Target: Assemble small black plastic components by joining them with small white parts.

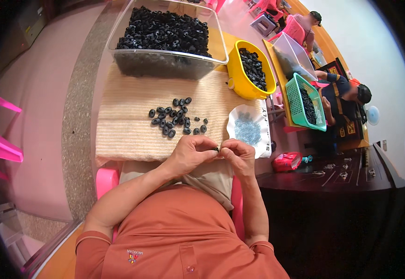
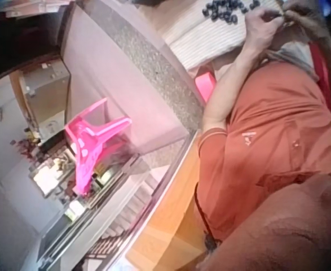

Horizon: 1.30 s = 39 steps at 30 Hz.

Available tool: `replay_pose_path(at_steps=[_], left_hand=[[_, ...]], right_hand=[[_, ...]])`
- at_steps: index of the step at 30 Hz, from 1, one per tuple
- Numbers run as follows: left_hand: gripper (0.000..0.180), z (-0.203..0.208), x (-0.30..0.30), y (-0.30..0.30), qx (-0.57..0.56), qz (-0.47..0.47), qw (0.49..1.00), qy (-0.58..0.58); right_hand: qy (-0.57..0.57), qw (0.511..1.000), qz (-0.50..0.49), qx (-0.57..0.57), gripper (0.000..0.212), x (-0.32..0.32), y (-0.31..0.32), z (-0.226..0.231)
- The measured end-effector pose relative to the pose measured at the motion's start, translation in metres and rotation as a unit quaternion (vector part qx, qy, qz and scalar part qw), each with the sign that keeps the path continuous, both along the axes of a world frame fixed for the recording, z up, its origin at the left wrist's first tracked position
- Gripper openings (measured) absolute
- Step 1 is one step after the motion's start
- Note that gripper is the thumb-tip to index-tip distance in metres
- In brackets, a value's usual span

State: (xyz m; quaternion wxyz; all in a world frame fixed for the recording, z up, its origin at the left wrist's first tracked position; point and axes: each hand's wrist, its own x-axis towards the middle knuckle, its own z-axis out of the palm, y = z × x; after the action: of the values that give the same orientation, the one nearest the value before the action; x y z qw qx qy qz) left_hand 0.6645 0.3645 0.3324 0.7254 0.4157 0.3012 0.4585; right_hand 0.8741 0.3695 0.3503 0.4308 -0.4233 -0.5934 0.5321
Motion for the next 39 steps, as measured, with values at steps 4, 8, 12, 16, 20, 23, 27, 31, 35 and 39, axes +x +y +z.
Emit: replay_pose_path(at_steps=[4,8,12,16,20,23,27,31,35,39], left_hand=[[0.019,0.000,-0.001,-0.001,-0.003,-0.002,1.000,0.005],[0.018,-0.002,0.001,-0.002,0.002,0.001,0.999,0.033],[0.018,-0.002,0.001,-0.001,0.002,0.002,0.999,0.037],[0.018,-0.005,0.002,-0.001,0.017,0.015,0.998,0.054],[0.018,-0.006,0.001,0.000,0.031,0.020,0.998,0.059],[0.015,-0.004,0.001,0.000,0.027,0.028,0.997,0.065],[0.014,-0.012,0.001,0.002,0.006,0.041,0.999,0.031],[0.015,-0.011,0.002,0.003,-0.021,0.042,0.999,-0.024],[0.016,-0.005,0.000,0.001,-0.027,0.040,0.999,-0.015],[0.019,-0.008,0.001,0.000,0.035,0.068,0.995,0.059]], right_hand=[[-0.012,1.000,0.001,0.012,0.005,-0.004,-0.002,0.000],[-0.007,1.000,-0.004,-0.001,0.005,-0.006,-0.004,0.003],[-0.022,1.000,0.003,0.017,0.004,-0.004,-0.004,0.001],[-0.065,0.998,0.004,0.014,0.007,0.000,-0.004,-0.003],[-0.115,0.991,0.008,0.065,0.010,-0.003,-0.006,-0.001],[-0.158,0.977,0.016,0.140,0.011,-0.006,-0.008,0.000],[-0.261,0.927,0.044,0.265,0.034,-0.015,-0.015,0.010],[-0.276,0.921,0.056,0.267,0.035,-0.019,-0.012,0.017],[-0.312,0.920,0.036,0.235,0.018,-0.018,0.012,0.028],[-0.291,0.922,0.023,0.254,0.020,-0.023,0.043,0.030]])
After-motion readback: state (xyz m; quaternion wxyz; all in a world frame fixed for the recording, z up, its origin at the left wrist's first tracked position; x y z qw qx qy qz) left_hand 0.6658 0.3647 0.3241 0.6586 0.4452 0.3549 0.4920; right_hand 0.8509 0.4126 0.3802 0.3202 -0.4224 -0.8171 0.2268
